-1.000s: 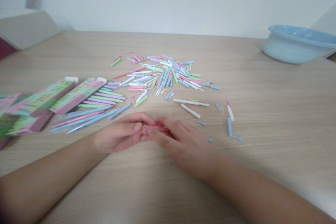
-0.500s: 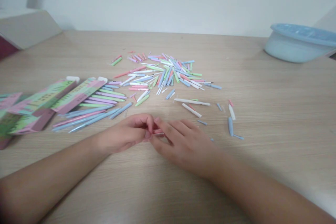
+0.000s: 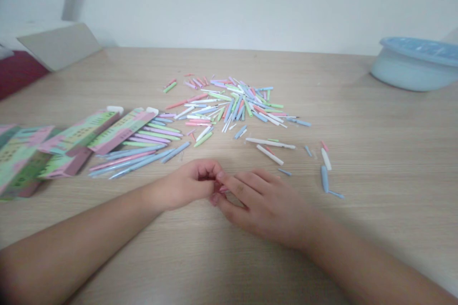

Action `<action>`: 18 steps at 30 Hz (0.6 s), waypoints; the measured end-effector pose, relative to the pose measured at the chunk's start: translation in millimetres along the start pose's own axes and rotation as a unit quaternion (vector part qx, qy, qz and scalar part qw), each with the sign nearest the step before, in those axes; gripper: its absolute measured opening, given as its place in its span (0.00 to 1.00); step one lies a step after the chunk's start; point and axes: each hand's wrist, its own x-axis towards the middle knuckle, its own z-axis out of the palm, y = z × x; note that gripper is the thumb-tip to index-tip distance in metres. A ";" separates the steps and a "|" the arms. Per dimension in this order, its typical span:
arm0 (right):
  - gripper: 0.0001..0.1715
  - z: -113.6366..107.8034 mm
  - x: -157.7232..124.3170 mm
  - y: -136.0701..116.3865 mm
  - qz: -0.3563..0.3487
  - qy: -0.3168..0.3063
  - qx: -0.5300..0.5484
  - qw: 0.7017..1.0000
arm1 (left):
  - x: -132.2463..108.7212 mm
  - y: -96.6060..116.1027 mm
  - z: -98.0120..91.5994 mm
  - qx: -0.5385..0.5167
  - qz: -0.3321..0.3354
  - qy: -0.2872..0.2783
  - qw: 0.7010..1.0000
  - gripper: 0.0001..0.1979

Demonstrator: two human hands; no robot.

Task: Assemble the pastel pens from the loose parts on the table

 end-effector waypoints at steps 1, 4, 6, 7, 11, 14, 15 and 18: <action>0.12 -0.6 -1.7 1.5 -0.003 0.008 0.011 1.000 | 0.7 -0.8 0.9 -0.009 0.000 0.014 1.000 0.06; 0.15 0.2 -11.1 7.0 0.011 0.020 0.039 0.999 | 2.0 -1.9 3.0 0.002 0.005 0.042 0.999 0.07; 0.21 3.0 -17.5 11.7 0.044 0.034 0.056 0.997 | 0.8 -1.9 5.0 0.046 0.010 0.040 0.998 0.07; 0.24 4.7 -19.0 14.3 0.067 0.049 0.065 0.994 | -0.6 -1.9 6.7 0.071 0.012 0.034 0.997 0.07; 0.30 11.2 -3.8 21.7 0.186 0.104 0.125 0.969 | -8.1 -2.3 18.3 0.285 0.096 0.011 0.954 0.06; 0.29 19.9 28.3 22.7 0.206 0.076 0.166 0.961 | -10.2 -2.7 27.1 0.471 0.171 -0.030 0.865 0.10; 0.29 25.1 41.3 23.1 0.190 0.057 0.171 0.965 | -10.2 -2.5 29.1 0.510 0.176 -0.047 0.841 0.10; 0.29 49.6 84.5 28.2 0.118 0.003 0.190 0.975 | -10.8 -0.6 32.8 0.609 0.192 -0.103 0.762 0.13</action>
